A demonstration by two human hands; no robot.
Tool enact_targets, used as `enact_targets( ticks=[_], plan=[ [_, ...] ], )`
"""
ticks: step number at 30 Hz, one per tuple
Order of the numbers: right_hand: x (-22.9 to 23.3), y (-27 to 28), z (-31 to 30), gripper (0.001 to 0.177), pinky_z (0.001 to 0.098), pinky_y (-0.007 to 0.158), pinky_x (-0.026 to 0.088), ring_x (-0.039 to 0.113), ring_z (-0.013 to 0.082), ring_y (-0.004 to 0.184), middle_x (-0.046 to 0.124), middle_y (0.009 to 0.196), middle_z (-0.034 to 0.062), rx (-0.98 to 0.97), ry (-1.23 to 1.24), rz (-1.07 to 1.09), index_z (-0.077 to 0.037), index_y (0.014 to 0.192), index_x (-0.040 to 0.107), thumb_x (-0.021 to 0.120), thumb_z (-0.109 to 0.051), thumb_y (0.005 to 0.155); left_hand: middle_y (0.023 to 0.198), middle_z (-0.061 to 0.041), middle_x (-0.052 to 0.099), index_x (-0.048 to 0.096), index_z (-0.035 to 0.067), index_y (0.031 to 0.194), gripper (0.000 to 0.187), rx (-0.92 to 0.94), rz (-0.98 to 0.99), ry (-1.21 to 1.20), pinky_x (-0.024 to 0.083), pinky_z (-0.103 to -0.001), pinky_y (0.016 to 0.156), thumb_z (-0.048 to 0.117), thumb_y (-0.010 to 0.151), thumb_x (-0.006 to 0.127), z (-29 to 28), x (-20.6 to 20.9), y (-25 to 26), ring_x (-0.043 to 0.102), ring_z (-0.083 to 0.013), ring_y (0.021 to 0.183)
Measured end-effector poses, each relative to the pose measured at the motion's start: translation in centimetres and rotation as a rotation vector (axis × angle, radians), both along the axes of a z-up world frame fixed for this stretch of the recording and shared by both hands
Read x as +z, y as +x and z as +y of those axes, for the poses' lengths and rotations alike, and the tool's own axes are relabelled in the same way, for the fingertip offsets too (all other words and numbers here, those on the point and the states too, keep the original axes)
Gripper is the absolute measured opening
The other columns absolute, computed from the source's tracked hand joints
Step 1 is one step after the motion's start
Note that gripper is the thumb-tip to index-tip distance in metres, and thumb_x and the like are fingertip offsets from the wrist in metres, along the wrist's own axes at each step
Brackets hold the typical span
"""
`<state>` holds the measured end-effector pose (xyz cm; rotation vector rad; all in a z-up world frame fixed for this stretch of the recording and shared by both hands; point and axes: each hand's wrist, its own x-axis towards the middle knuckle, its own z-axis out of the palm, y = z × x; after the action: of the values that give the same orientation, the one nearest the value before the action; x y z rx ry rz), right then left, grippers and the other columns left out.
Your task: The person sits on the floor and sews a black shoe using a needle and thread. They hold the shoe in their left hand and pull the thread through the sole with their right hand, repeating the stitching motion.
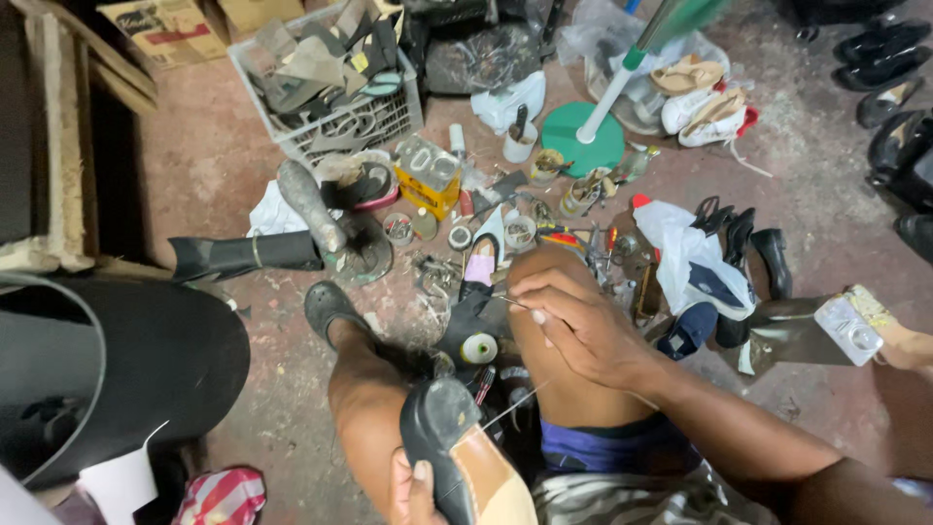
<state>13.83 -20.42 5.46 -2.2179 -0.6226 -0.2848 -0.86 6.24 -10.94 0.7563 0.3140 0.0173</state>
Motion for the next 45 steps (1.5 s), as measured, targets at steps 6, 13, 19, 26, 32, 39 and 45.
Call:
enact_targets(
  ticks=[6,13,19,26,32,39,45],
  plan=[
    [-1.8,1.5,-0.9,0.018,0.0390,0.075,0.057,0.071,0.0307,0.088,0.070,0.101,0.0122,-0.186,-0.006,-0.005,-0.001,0.105,0.071,0.061,-0.005,0.091,0.133,-0.019,0.064,0.054,-0.008,0.139,0.047,-0.025,0.129,0.082,0.037,-0.042,0.112,0.013,0.098,0.049,1.0,-2.4,5.0,0.057,-0.0289,0.125],
    [-3.4,0.7,-2.5,0.016,0.0349,0.068,0.058,0.072,0.0264,0.081,0.071,0.098,0.0095,-0.093,0.110,0.111,-0.003,0.109,0.070,0.062,-0.004,0.095,0.142,-0.023,0.061,0.053,-0.012,0.143,0.055,-0.116,-0.131,0.326,0.028,-0.042,0.124,0.021,0.099,0.054,3.8,-8.8,7.3,0.051,-0.0308,0.138],
    [-3.9,1.3,-2.3,0.020,0.0362,0.064,0.058,0.071,0.0273,0.078,0.070,0.098,0.0100,-0.009,0.179,0.161,-0.004,0.113,0.069,0.062,-0.005,0.094,0.145,-0.021,0.057,0.055,-0.011,0.138,0.053,-0.185,0.000,0.558,0.025,-0.042,0.124,0.024,0.098,0.050,3.5,-7.6,7.5,0.046,-0.0291,0.141],
    [-4.4,1.4,-1.8,0.021,0.0392,0.069,0.057,0.071,0.0301,0.082,0.069,0.099,0.0098,0.079,0.242,0.204,-0.006,0.116,0.068,0.064,-0.009,0.096,0.144,-0.020,0.055,0.052,-0.006,0.140,0.055,-0.115,0.115,0.321,0.027,-0.046,0.121,0.027,0.097,0.048,2.0,-2.6,9.2,0.047,-0.0303,0.135],
    [-4.0,1.4,-2.4,0.026,0.0397,0.069,0.057,0.071,0.0287,0.081,0.070,0.098,0.0081,0.123,0.167,0.155,-0.009,0.116,0.070,0.068,-0.010,0.090,0.145,-0.022,0.055,0.051,-0.007,0.141,0.062,-0.202,-0.074,0.412,0.032,-0.044,0.119,0.038,0.099,0.044,2.2,-0.1,12.0,0.050,-0.0315,0.135],
    [-4.3,1.0,-2.4,0.031,0.0374,0.072,0.057,0.071,0.0274,0.083,0.074,0.100,0.0067,0.094,0.266,0.168,-0.008,0.126,0.068,0.066,-0.008,0.096,0.144,-0.023,0.055,0.049,-0.007,0.143,0.073,-0.451,-0.494,0.814,0.039,-0.041,0.114,0.052,0.101,0.039,4.0,3.5,17.3,0.055,-0.0323,0.133],
    [-4.3,1.9,-3.0,0.026,0.0358,0.068,0.056,0.071,0.0260,0.076,0.073,0.087,0.0091,0.122,0.239,0.343,-0.007,0.123,0.071,0.063,-0.010,0.098,0.125,-0.020,0.072,0.068,0.000,0.127,0.059,-0.374,-0.523,1.134,0.053,-0.039,0.102,0.049,0.103,0.045,3.3,6.4,18.0,0.071,-0.0288,0.113]
  ],
)
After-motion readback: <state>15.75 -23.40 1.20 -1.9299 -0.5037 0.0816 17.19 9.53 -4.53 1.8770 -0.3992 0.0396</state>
